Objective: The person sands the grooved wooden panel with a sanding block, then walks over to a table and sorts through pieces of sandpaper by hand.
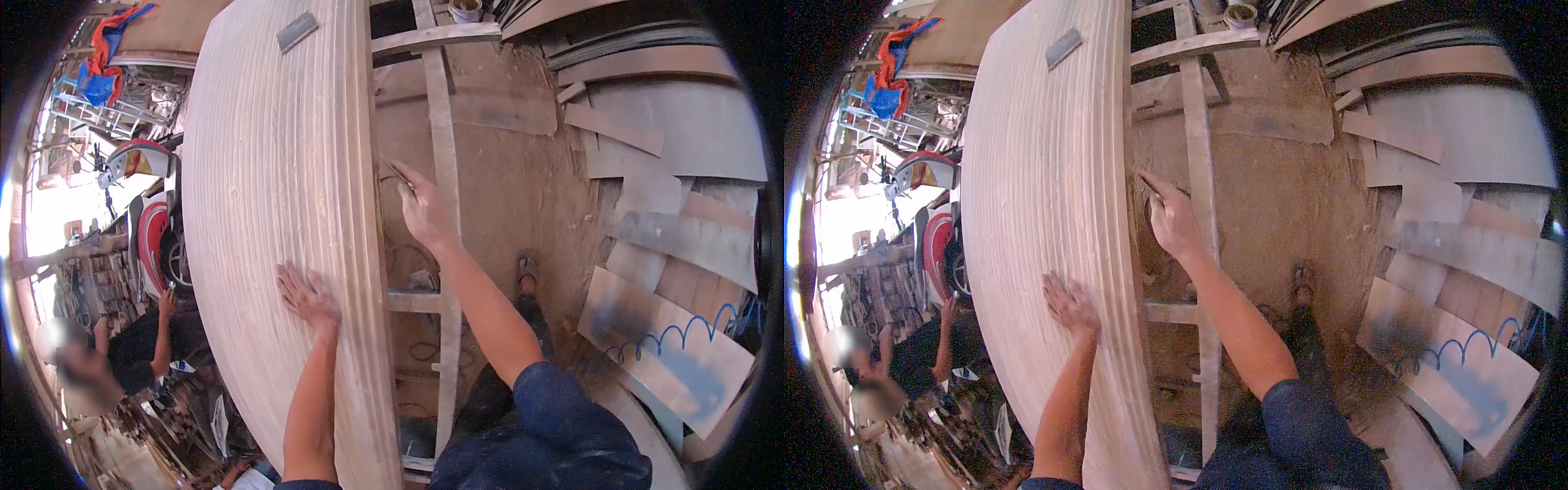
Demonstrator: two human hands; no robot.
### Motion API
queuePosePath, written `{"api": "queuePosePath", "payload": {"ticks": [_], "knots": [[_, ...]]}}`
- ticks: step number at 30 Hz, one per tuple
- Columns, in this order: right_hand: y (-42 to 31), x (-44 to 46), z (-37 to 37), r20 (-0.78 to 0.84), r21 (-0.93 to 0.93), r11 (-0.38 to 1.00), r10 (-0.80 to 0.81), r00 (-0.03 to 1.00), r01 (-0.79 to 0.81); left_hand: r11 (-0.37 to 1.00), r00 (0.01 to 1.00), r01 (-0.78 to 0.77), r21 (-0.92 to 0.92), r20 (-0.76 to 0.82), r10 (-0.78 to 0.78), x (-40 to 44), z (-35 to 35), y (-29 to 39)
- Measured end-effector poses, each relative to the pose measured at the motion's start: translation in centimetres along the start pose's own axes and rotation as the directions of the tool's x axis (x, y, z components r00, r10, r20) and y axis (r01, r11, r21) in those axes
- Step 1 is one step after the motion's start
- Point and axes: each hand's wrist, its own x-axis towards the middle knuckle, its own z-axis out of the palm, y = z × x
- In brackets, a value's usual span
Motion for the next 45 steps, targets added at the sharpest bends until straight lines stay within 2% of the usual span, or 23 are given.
{"api": "queuePosePath", "payload": {"ticks": [4,6,9,13,16,18,19,21,22,24,25,27,31,33,34,36,37,39,40,41,42,43,45], "knots": [[0.5,0.5,0.5,0.035,-0.09,0.994,-0.064,0.997,0.066,1.0,1.0,-0.011,0.015,-0.004,0.011,0.1,0.2,-0.2],[0.1,-1.2,0.0,0.099,-0.12,0.993,0.032,0.995,-0.02,0.999,0.998,0.038,0.019,0.044,-0.039,0.1,0.1,0.2],[0.3,-3.6,-0.3,0.139,-0.045,0.998,0.038,0.99,-0.032,0.999,0.999,0.012,0.042,0.03,-0.013,0.1,0.8,-0.6],[1.1,-6.9,-0.9,0.186,-0.062,0.994,0.096,0.978,-0.086,0.998,1.0,-0.02,0.051,0.02,0.019,0.2,1.3,-1.3],[0.6,-8.9,-2.1,0.247,-0.132,0.991,0.019,0.969,0.015,0.999,0.999,-0.035,0.031,0.015,0.034,0.1,1.1,-1.2],[-0.2,-9.1,-2.9,0.351,-0.092,0.988,0.148,0.925,-0.123,1.0,0.999,0.0,0.01,0.035,-0.001,0.2,0.9,-0.7],[-0.2,-8.6,-2.8,0.345,-0.09,0.989,0.141,0.928,-0.117,1.0,0.999,-0.008,0.006,0.031,0.008,0.3,0.8,-0.5],[-0.3,-7.1,-1.9,0.053,-0.094,0.995,-0.041,0.998,0.046,1.0,1.0,-0.002,-0.003,0.031,0.002,0.1,0.4,-0.5],[-0.8,-5.9,-1.3,0.056,-0.094,0.994,-0.044,0.997,0.049,1.0,1.0,0.0,-0.005,0.029,0.0,0.1,0.4,-0.5],[-1.6,-3.7,0.1,-0.039,-0.368,0.92,-0.162,0.986,0.137,1.0,1.0,-0.01,-0.01,0.025,0.01,0.1,0.6,-0.7],[-0.9,-3.0,0.8,-0.04,-0.37,0.918,-0.166,0.985,0.14,1.0,1.0,-0.012,-0.014,0.024,0.012,0.1,0.7,-0.8],[0.1,-1.8,2.3,-0.026,-0.619,0.768,-0.233,0.972,0.167,1.0,1.0,-0.015,-0.002,0.005,0.015,0.2,0.7,-0.7],[-0.2,-1.9,3.3,0.041,-0.642,0.716,-0.327,0.944,0.275,0.998,1.0,0.0,0.067,-0.007,0.001,0.1,1.0,-1.0],[-1.1,-3.0,2.4,0.207,-0.542,0.74,-0.344,0.916,0.4,0.997,0.997,-0.053,0.058,-0.05,0.056,0.1,1.4,-1.5],[-1.4,-3.7,1.7,0.21,-0.541,0.739,-0.344,0.915,0.401,0.997,0.997,-0.05,0.057,-0.05,0.053,0.0,1.3,-1.5],[-2.3,-5.4,0.2,0.467,-0.373,0.699,-0.427,0.774,0.61,0.997,0.998,-0.036,0.07,-0.04,0.039,0.2,1.2,-1.2],[-1.9,-6.0,-0.2,0.469,-0.372,0.695,-0.431,0.771,0.615,0.997,0.998,-0.035,0.067,-0.045,0.038,0.3,1.1,-1.0],[-0.8,-7.0,-0.3,0.055,-0.211,0.948,-0.23,0.972,0.237,1.0,0.999,-0.018,0.019,-0.028,0.019,0.1,0.8,-0.8],[-3.8,-6.8,-0.3,-0.158,0.099,0.989,0.128,0.979,-0.113,1.0,0.999,-0.01,0.022,-0.032,0.011,0.1,1.0,-1.0],[-3.6,-6.8,-0.4,-0.151,0.102,0.988,0.13,0.98,-0.116,1.0,0.999,-0.015,0.014,-0.045,0.016,0.1,1.2,-1.1],[-3.1,-6.8,-0.7,-0.036,0.523,0.796,0.376,0.926,-0.303,1.0,0.998,-0.024,0.006,-0.057,0.024,0.1,1.2,-1.2],[-2.4,-6.8,-0.8,0.171,0.808,0.408,0.528,0.832,-0.425,1.0,0.998,-0.024,0.008,-0.059,0.025,0.1,1.0,-1.1],[-0.5,-7.0,0.3,0.206,0.835,0.343,0.531,0.822,-0.431,0.999,0.998,-0.034,0.001,-0.056,0.034,0.0,0.9,-0.9]]}}
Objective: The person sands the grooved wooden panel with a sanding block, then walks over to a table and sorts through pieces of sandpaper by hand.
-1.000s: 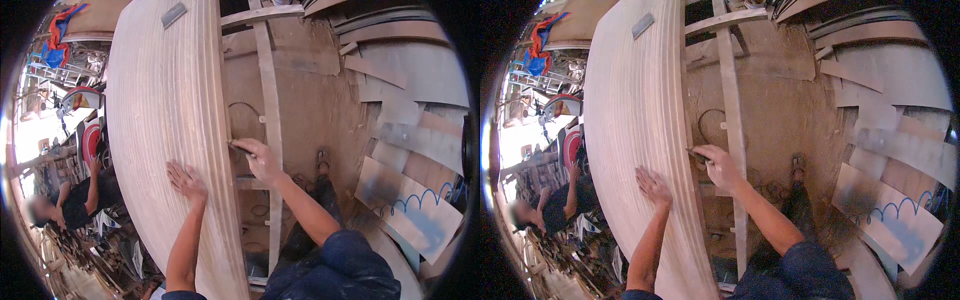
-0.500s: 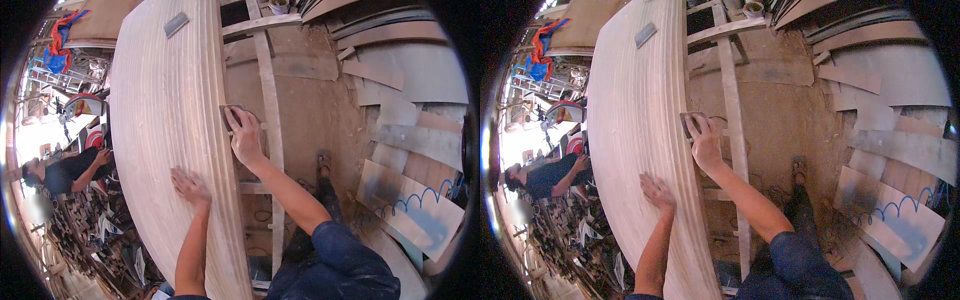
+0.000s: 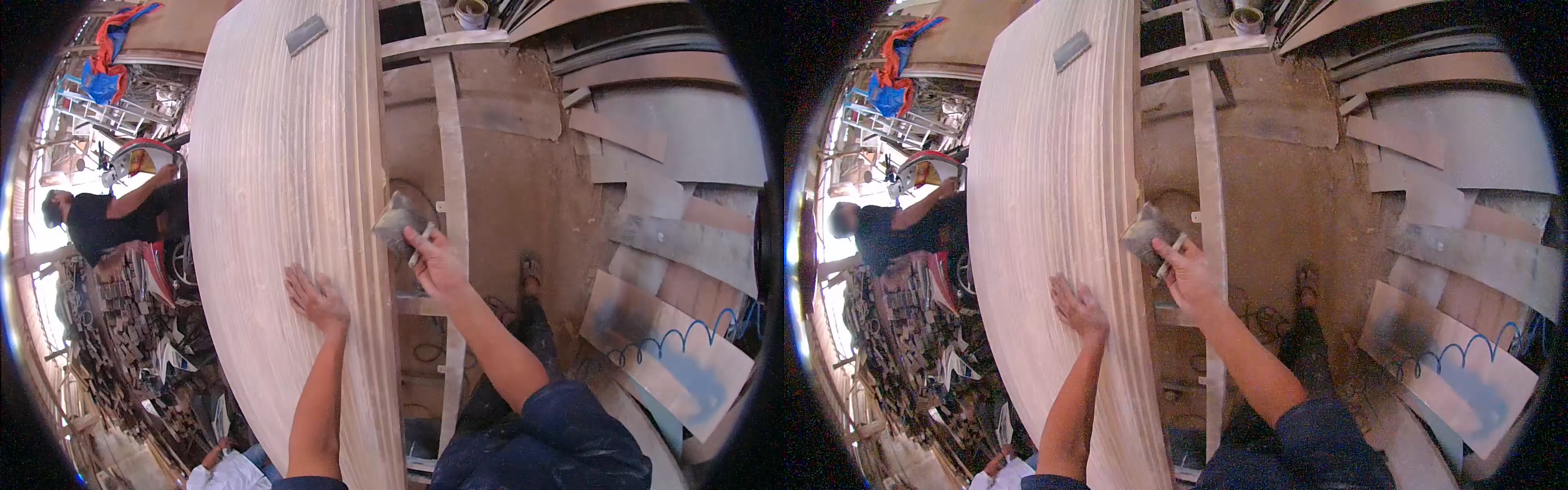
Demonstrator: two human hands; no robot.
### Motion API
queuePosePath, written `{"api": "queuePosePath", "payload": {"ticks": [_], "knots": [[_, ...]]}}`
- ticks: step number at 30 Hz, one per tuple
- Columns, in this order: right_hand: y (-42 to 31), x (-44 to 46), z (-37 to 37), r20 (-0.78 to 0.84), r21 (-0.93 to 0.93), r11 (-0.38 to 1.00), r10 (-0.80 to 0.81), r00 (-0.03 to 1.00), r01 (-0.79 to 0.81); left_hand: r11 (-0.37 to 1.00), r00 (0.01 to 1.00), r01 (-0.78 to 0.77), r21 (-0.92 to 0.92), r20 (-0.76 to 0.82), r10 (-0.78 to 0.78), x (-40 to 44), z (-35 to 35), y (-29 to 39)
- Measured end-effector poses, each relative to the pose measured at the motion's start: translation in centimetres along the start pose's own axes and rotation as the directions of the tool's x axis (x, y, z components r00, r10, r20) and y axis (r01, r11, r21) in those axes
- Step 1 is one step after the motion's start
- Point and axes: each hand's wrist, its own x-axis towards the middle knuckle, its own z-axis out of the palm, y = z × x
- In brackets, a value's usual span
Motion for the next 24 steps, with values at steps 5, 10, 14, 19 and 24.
{"api": "queuePosePath", "payload": {"ticks": [5,10,14,19,24], "knots": [[1.5,1.7,-1.4,0.054,-0.006,0.975,0.223,0.973,-0.223,1.0,1.0,0.004,-0.003,-0.002,-0.004,0.0,0.0,0.1],[2.8,3.4,-2.1,0.068,0.007,0.979,0.205,0.976,-0.206,0.999,0.999,0.034,0.013,0.034,-0.035,0.1,-0.3,0.2],[3.4,4.1,-2.5,-0.098,0.031,0.97,0.242,0.965,-0.24,1.0,0.999,0.023,-0.001,0.033,-0.023,0.1,-0.2,0.1],[7.4,5.0,-7.5,-0.372,0.116,0.966,0.26,0.891,-0.233,1.0,0.999,0.015,-0.002,0.039,-0.015,0.0,-0.4,0.2],[3.4,-4.5,-0.3,-0.385,0.174,0.983,0.128,0.914,-0.064,0.996,0.996,0.08,-0.048,0.052,-0.077,0.2,-1.0,1.2]]}}
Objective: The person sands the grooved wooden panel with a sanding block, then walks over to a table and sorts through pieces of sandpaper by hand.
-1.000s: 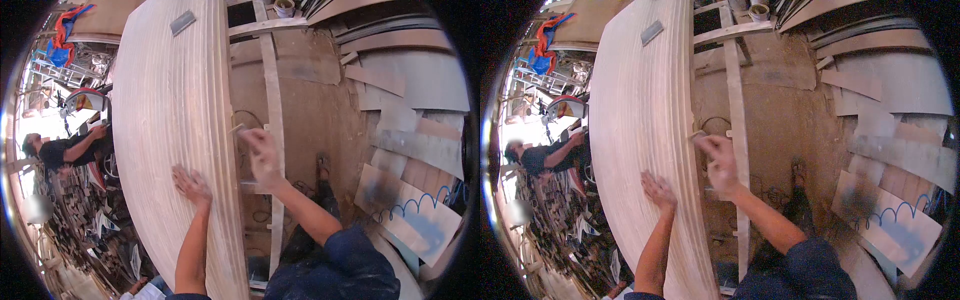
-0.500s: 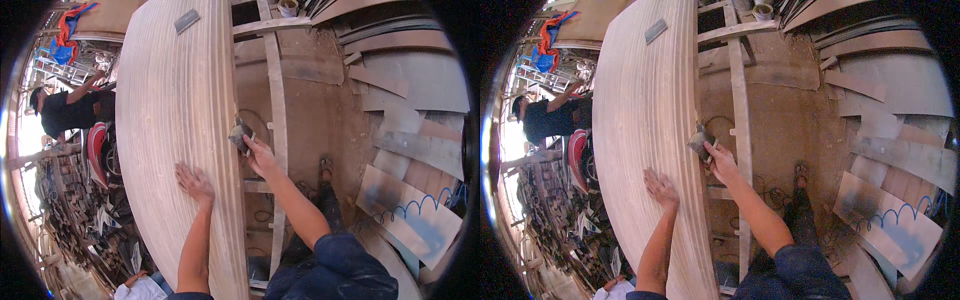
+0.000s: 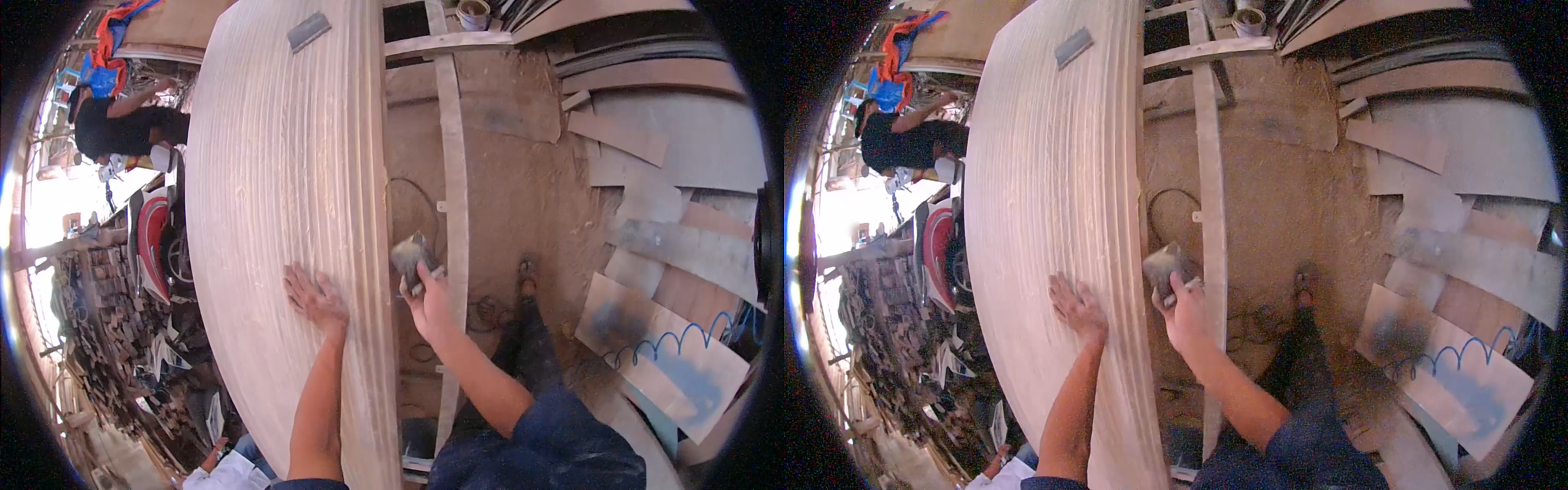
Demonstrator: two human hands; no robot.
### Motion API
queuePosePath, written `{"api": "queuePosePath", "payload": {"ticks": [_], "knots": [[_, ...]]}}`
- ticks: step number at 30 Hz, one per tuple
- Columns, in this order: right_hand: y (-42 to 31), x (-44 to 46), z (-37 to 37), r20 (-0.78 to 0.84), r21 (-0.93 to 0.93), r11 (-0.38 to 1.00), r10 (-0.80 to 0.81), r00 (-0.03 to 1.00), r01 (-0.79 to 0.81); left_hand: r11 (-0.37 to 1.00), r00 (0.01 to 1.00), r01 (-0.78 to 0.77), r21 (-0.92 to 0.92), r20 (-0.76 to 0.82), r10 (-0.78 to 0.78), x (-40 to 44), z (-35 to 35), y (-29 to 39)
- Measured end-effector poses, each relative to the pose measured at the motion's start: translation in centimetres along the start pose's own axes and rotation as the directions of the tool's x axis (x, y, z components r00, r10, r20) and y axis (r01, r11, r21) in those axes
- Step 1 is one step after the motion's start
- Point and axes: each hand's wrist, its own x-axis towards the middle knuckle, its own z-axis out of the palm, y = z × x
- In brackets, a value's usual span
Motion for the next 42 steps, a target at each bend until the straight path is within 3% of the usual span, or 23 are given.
{"api": "queuePosePath", "payload": {"ticks": [2,3,5,7,9,10,12,16,18,21,23,24,25,26,27,29,30,33,35,38,39,41,42], "knots": [[-1.6,-3.8,2.1,0.153,-0.282,0.91,-0.272,0.95,0.306,1.0,1.0,-0.01,-0.013,0.0,0.01,0.1,0.0,-0.1],[-3.0,-3.8,2.9,0.282,-0.463,0.741,-0.398,0.873,0.487,0.999,1.0,-0.031,-0.019,0.001,0.031,0.0,0.0,-0.4],[-6.4,-2.2,6.1,0.598,-0.652,0.135,-0.514,0.616,0.746,0.999,0.999,-0.032,-0.026,-0.01,0.031,-0.1,-0.3,-0.4],[-9.7,0.8,10.7,0.879,-0.435,-0.302,-0.349,0.326,0.848,0.999,0.999,-0.031,-0.036,-0.026,0.03,0.1,-0.5,-0.2],[-11.3,2.1,15.6,0.959,-0.253,-0.652,-0.072,0.274,0.714,0.998,0.998,-0.052,-0.026,-0.031,0.051,0.1,-0.7,-0.2],[-11.5,3.3,16.7,0.961,-0.235,-0.659,-0.048,0.271,0.714,0.999,0.999,-0.031,-0.039,-0.033,0.029,0.0,-0.7,-0.3],[-11.2,5.1,18.0,0.917,0.106,-0.88,0.267,0.298,0.463,0.998,0.997,-0.055,-0.026,-0.051,0.053,0.1,-0.6,-0.5],[-9.4,3.6,15.7,0.838,0.207,-0.881,0.384,0.388,0.426,0.999,0.997,-0.031,-0.041,-0.078,0.027,0.0,-0.8,-0.4],[-8.3,1.5,12.7,0.78,0.281,-0.81,0.505,0.369,0.514,0.999,0.999,-0.019,-0.049,-0.033,0.018,0.3,-1.1,-0.4],[-7.7,-2.5,10.2,0.697,0.257,-0.763,0.572,0.434,0.593,0.999,1.0,0.002,-0.035,-0.026,-0.003,0.4,-1.4,-0.2],[-8.0,-2.7,8.2,0.853,0.035,-0.558,0.449,0.267,0.829,0.999,1.0,0.01,-0.035,-0.017,-0.011,0.5,-1.4,-0.2],[-8.1,-2.2,8.0,0.853,0.04,-0.558,0.452,0.263,0.829,0.999,1.0,0.017,-0.03,-0.007,-0.018,0.6,-1.4,-0.2],[-8.1,-1.7,7.7,0.926,-0.277,-0.428,0.12,0.358,0.86,0.999,1.0,0.019,-0.03,-0.009,-0.02,0.7,-1.4,-0.1],[-8.2,-1.1,7.3,0.85,-0.522,-0.182,-0.2,0.488,0.834,0.999,1.0,0.014,-0.033,-0.012,-0.014,0.6,-1.4,-0.1],[-8.3,0.2,7.1,0.849,-0.522,-0.178,-0.202,0.488,0.834,0.999,1.0,0.005,-0.035,-0.015,-0.006,0.5,-1.5,0.0],[-8.7,3.7,7.1,0.653,-0.728,-0.156,-0.456,0.605,0.668,0.999,1.0,-0.02,-0.04,-0.014,0.019,0.4,-1.4,-0.2],[-8.4,4.9,7.2,0.637,-0.734,-0.139,-0.48,0.603,0.665,0.998,0.999,-0.036,-0.049,-0.016,0.035,0.4,-1.4,-0.2],[-6.6,7.0,8.7,0.701,-0.533,0.021,-0.548,0.456,0.846,0.999,0.999,-0.053,-0.002,-0.013,0.053,0.2,-0.5,-0.8],[-6.5,7.5,9.1,0.61,-0.704,0.123,-0.399,0.685,0.699,0.998,0.998,-0.069,0.003,-0.003,0.069,0.1,-0.7,-0.5],[-6.4,7.6,9.0,0.598,-0.665,0.283,-0.354,0.719,0.692,0.998,0.998,-0.058,0.016,0.006,0.058,0.3,-0.5,-0.2],[-6.2,7.6,8.2,0.581,-0.662,0.301,-0.374,0.723,0.687,1.0,1.0,-0.022,0.017,0.001,0.022,0.1,-0.3,-0.3],[-5.5,6.9,6.5,0.766,-0.519,0.103,-0.384,0.516,0.848,0.998,0.999,-0.034,0.043,0.015,0.033,-0.1,-0.3,-0.4],[-5.6,6.5,5.5,0.761,-0.516,0.107,-0.398,0.513,0.85,0.999,1.0,-0.021,0.05,0.017,0.02,0.0,-0.2,-0.3]]}}
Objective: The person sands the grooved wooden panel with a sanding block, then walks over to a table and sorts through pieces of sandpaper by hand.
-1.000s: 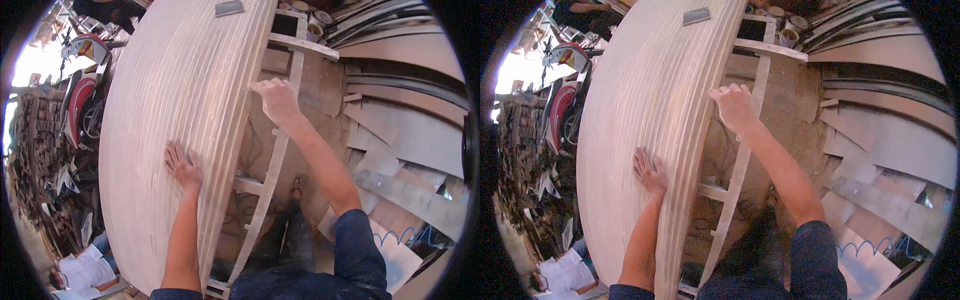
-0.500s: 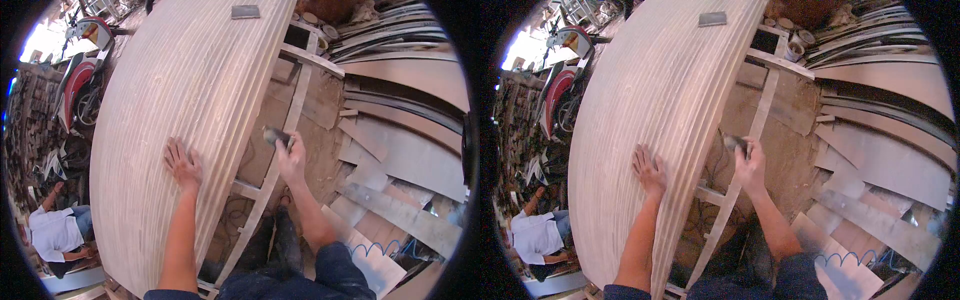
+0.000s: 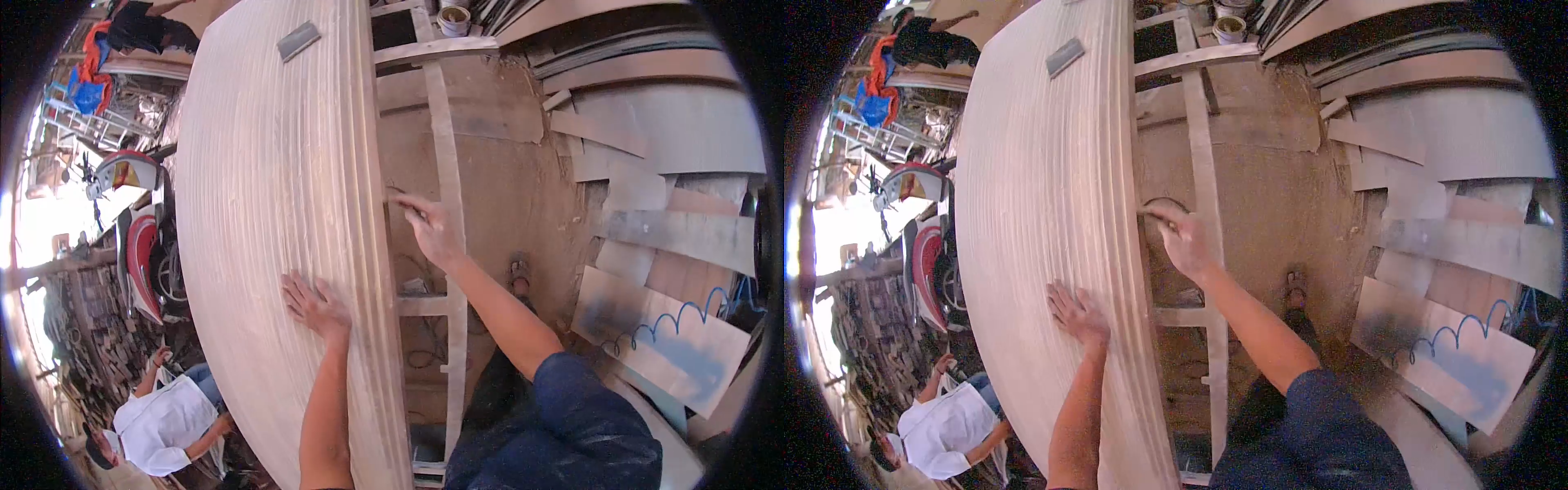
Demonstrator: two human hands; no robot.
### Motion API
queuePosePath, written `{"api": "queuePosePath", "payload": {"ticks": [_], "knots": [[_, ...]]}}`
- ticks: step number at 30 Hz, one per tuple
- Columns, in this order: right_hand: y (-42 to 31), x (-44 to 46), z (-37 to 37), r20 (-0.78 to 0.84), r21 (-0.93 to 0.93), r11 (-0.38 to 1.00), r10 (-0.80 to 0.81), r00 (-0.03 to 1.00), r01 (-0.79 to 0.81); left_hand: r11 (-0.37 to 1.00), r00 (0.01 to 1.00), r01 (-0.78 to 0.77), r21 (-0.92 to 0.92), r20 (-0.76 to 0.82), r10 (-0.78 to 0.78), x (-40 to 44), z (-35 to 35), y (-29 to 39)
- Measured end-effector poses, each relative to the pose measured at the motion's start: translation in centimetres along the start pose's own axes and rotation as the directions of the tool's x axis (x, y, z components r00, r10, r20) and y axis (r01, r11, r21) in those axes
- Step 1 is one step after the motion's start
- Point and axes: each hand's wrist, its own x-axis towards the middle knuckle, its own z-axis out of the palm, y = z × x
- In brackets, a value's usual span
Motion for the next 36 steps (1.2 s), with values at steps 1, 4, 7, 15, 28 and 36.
{"api": "queuePosePath", "payload": {"ticks": [1,4,7,15,28,36], "knots": [[0.2,-0.9,-0.7,0.088,0.025,0.995,0.093,0.992,-0.095,1.0,1.0,-0.012,0.001,-0.003,0.012,0.0,0.1,0.0],[2.1,-0.3,-0.8,0.039,0.088,0.983,0.157,0.987,-0.159,0.999,0.999,-0.048,-0.015,-0.005,0.048,0.0,0.0,0.0],[0.0,1.8,-0.6,-0.091,0.087,0.985,0.157,0.983,-0.149,0.999,0.999,-0.033,-0.012,0.0,0.033,-0.1,0.2,0.0],[0.7,5.6,0.5,0.073,-0.016,0.945,0.328,0.942,-0.328,1.0,0.999,-0.023,-0.007,-0.032,0.023,-0.1,0.7,-0.4],[-0.3,-1.6,0.2,0.082,0.022,0.996,0.084,0.993,-0.086,0.996,0.998,-0.049,0.079,-0.025,0.051,0.1,1.3,-0.8],[0.6,-8.0,0.3,0.123,0.066,0.996,0.05,0.991,-0.059,0.998,0.998,-0.052,0.018,-0.023,0.052,0.2,1.4,-0.9]]}}
